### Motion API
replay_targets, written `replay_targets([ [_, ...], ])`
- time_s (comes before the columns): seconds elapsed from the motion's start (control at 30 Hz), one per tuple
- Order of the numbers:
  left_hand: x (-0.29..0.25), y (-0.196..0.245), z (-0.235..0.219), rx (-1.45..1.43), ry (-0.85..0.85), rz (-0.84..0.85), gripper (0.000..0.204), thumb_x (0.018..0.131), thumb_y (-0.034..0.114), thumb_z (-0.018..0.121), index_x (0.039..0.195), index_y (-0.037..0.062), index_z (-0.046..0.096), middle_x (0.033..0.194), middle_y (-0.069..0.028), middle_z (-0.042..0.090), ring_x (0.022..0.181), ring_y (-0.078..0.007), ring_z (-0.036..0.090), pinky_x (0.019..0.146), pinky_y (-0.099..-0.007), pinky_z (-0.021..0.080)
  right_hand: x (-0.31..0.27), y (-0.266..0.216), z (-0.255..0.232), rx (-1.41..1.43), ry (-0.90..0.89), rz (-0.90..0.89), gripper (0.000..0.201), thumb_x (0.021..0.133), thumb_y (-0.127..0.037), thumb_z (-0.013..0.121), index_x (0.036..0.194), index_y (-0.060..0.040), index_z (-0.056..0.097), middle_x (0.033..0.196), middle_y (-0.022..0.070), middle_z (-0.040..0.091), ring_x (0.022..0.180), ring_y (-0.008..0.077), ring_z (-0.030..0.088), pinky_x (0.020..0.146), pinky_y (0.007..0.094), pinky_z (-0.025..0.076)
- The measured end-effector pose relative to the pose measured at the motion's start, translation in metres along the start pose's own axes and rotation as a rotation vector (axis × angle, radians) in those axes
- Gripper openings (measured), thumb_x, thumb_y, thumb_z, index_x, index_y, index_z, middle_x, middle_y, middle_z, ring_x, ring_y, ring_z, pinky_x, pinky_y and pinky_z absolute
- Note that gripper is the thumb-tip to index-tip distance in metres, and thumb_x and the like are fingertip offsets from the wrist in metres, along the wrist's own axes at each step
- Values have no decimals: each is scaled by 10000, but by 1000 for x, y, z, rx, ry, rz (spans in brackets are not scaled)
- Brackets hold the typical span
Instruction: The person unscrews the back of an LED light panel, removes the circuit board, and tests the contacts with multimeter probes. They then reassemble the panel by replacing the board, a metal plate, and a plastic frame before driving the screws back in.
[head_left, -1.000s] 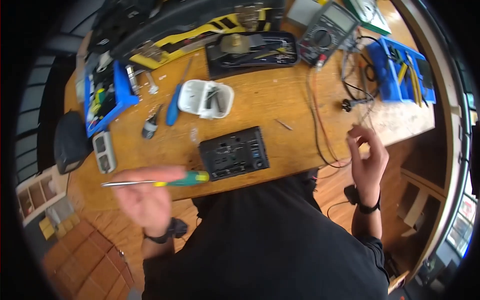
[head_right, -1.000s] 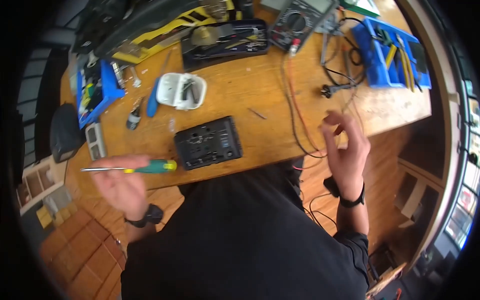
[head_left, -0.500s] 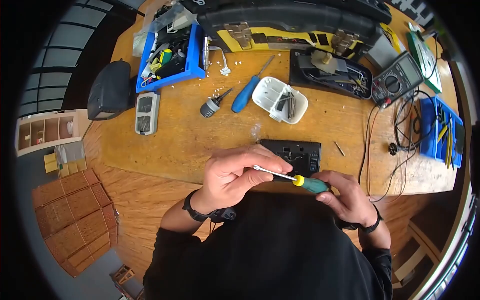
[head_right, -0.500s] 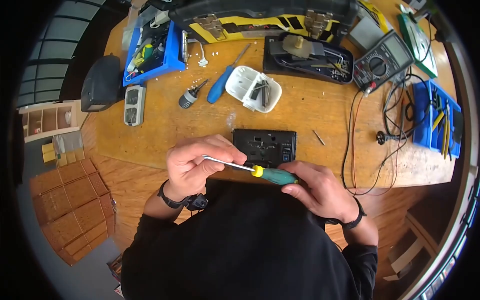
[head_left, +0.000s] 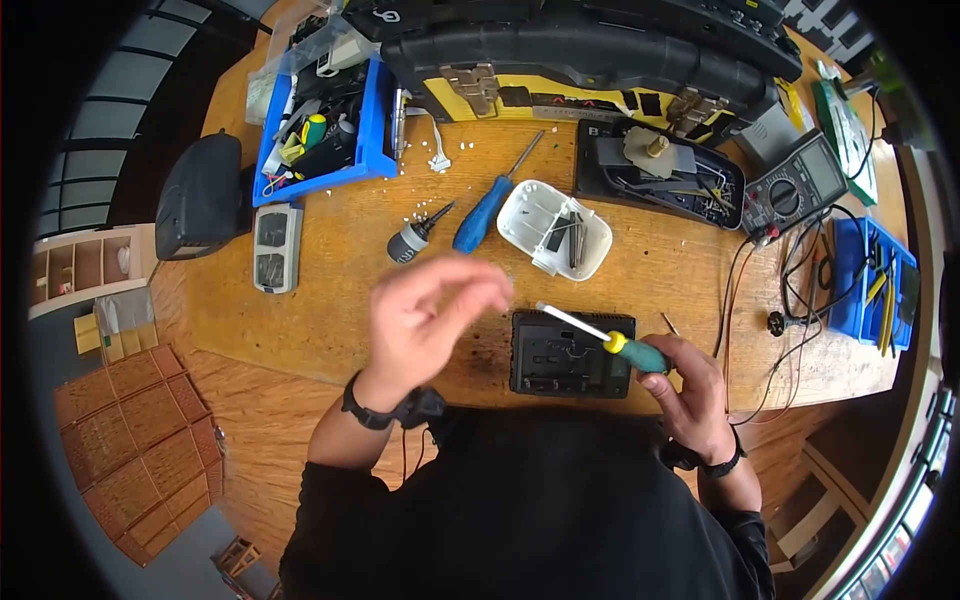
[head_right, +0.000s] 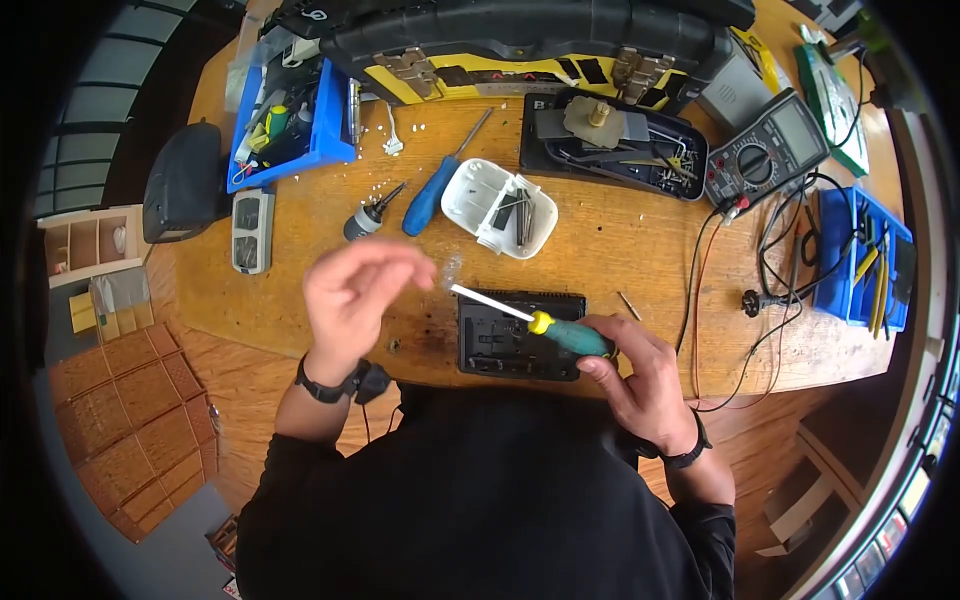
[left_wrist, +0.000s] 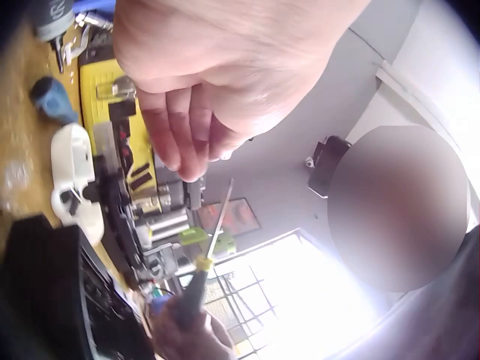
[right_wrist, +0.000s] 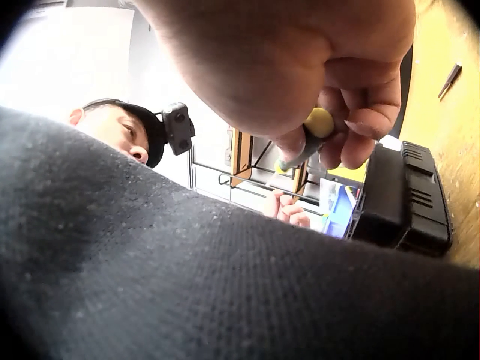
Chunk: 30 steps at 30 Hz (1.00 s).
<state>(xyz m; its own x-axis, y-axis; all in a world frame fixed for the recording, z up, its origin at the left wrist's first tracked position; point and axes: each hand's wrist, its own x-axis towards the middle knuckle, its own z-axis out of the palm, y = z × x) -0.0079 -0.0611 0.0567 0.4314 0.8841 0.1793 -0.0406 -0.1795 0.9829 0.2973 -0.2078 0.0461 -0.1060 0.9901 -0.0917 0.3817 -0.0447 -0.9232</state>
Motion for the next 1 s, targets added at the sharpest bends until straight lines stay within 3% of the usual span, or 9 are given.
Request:
replay_targets([
  [0.03, 8, -2, -8, 403, 15, -35, 231, 990, 90, 810, 1159, -58, 757, 1062, -131, 795, 924, -217, 776, 802, -353, 626, 0, 3, 1, -6, 46, 18, 357, 1020, -187, 792, 1280, 39, 697, 1045, 194, 747, 950, 360, 742, 856, 401, 573],
  [0.07, 14, -5, -12, 403, 16, -36, 231, 990, 90, 810, 1159, -58, 757, 1062, -131, 795, 924, -217, 776, 802, -353, 626, -1, 7, 2, -6, 44, 19, 357, 1020, -187, 792, 1280, 39, 697, 1045, 194, 747, 950, 360, 742, 856, 401, 573],
  [0.13, 25, -14, -16, 1205, 9, 184, 364, 932, 152, 865, 1217, -35, 734, 1116, -163, 761, 977, -327, 742, 863, -420, 607, -1, 14, 3, 72, 123, 125, 330, 1058, -181, 744, 1289, 48, 688, 987, 184, 737, 879, 320, 744, 818, 379, 570],
  [0.17, 27, -21, -19, 1265, -17, 186, 444, 884, 205, 892, 1226, -28, 731, 1113, -178, 723, 1013, -400, 704, 891, -469, 594, 4, 7, 1, 81, 117, 147, 307, 1091, -173, 692, 1296, 56, 677, 908, 154, 717, 802, 265, 726, 775, 354, 558],
  [0.5, 31, -39, -13, 1304, -104, 45, 435, 891, 178, 877, 1240, -24, 716, 1041, -181, 719, 937, -376, 729, 826, -463, 610, 12, 18, -3, 101, 106, 196, 302, 1099, -169, 676, 1303, 52, 671, 858, 129, 707, 766, 221, 703, 750, 345, 546],
  [0.77, 18, -4, -38, 1243, -58, 162, 393, 884, 83, 857, 1232, -39, 721, 955, -161, 683, 826, -350, 707, 751, -441, 597, -5, 34, -3, 152, 137, 247, 316, 1085, -183, 684, 1303, 46, 676, 900, 119, 721, 820, 187, 704, 791, 327, 548],
  [0.83, 7, 6, -52, 1220, 38, 105, 378, 892, 48, 849, 1244, -31, 737, 945, -166, 684, 819, -343, 701, 748, -432, 577, -13, 41, -2, 148, 144, 224, 447, 1143, -351, 618, 1338, 50, 652, 933, 21, 653, 809, 91, 556, 728, 251, 430],
  [0.93, -8, 8, -84, 1278, 96, -10, 381, 897, 34, 839, 1260, -12, 736, 952, -177, 690, 825, -340, 704, 738, -434, 565, -21, 46, -6, 110, 147, 240, 373, 1106, -264, 676, 1308, 49, 679, 921, 95, 721, 867, 177, 674, 832, 318, 534],
  [1.0, -13, 6, -99, 1298, 91, -65, 373, 911, 35, 827, 1270, 1, 734, 969, -188, 695, 837, -366, 701, 737, -441, 557, -23, 51, -4, 104, 152, 224, 384, 1112, -282, 667, 1309, 48, 677, 920, 94, 717, 861, 174, 672, 823, 316, 533],
])
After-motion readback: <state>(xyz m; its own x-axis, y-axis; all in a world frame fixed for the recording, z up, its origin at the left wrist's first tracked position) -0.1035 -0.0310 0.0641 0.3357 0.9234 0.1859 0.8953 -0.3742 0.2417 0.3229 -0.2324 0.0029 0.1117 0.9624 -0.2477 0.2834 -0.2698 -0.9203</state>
